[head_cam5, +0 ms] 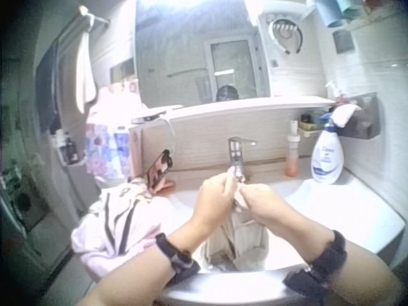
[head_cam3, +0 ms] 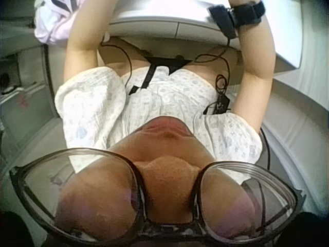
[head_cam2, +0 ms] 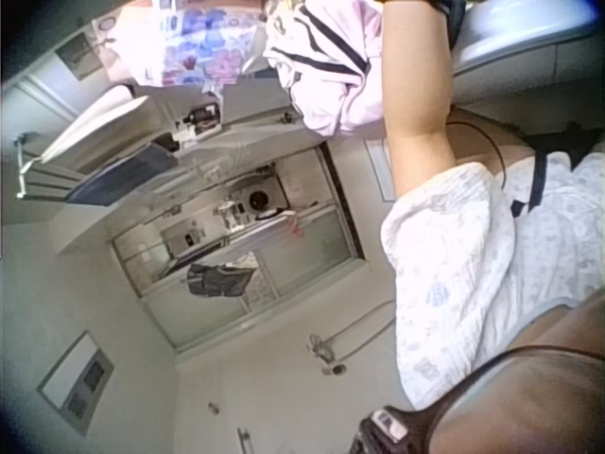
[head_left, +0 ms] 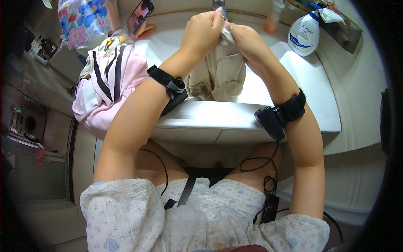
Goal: The person rubs a small piece of light-colored fabric with their hands in a sink, then submerges and agitates it in the water.
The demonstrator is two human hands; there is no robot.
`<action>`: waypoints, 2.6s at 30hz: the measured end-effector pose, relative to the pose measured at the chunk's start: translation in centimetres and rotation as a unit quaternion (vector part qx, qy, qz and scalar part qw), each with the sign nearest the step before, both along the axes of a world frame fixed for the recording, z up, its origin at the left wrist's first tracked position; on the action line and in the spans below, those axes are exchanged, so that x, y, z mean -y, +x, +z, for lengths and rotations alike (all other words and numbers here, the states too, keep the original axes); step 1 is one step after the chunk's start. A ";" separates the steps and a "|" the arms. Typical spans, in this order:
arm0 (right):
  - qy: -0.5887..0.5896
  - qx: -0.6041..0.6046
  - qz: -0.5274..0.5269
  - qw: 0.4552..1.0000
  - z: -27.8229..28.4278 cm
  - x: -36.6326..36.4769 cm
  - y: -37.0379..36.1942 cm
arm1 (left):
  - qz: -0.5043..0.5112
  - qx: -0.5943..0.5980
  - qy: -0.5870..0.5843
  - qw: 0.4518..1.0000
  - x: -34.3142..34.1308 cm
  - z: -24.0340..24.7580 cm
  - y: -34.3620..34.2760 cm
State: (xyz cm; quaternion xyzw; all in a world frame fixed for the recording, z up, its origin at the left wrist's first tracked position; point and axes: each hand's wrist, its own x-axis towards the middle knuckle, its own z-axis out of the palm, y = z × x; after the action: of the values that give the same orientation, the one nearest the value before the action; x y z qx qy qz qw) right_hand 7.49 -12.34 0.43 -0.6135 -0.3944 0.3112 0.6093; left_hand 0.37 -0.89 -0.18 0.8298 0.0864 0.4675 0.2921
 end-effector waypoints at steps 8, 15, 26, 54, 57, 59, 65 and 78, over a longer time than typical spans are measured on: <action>0.050 -0.045 -0.085 0.994 -0.2 0.1 -0.1 | -0.097 -0.065 0.014 0.993 1.5 0.5 -0.4; 0.038 -0.035 -0.060 0.997 0.0 0.2 0.3 | -0.070 -0.031 0.055 0.996 1.1 0.3 -0.1; 0.037 -0.002 -0.070 0.997 0.0 0.2 0.0 | -0.066 -0.070 0.015 0.995 0.9 0.3 -0.2; 0.063 -0.028 -0.057 0.996 0.6 0.5 -0.8 | -0.043 -0.002 -0.003 0.999 1.1 0.5 -0.2; 0.071 -0.036 -0.079 0.994 0.7 0.5 -0.9 | -0.065 -0.047 0.027 0.996 1.3 0.6 -0.5; 0.072 -0.040 -0.086 0.993 0.7 0.5 -0.7 | -0.083 -0.006 0.057 0.995 1.3 0.5 -0.4; 0.043 -0.028 -0.026 0.998 0.9 0.6 -1.0 | -0.004 0.014 -0.007 1.000 0.7 0.5 -0.3; 0.020 0.002 -0.086 0.996 0.6 0.6 0.0 | -0.106 -0.015 0.019 0.994 1.2 0.4 -0.1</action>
State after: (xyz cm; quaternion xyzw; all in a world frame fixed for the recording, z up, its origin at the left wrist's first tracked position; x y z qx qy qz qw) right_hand 7.46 -12.96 1.05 -0.6335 -0.3477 0.2490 0.6448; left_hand 0.24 -2.07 0.23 0.8467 -0.0067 0.4228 0.3230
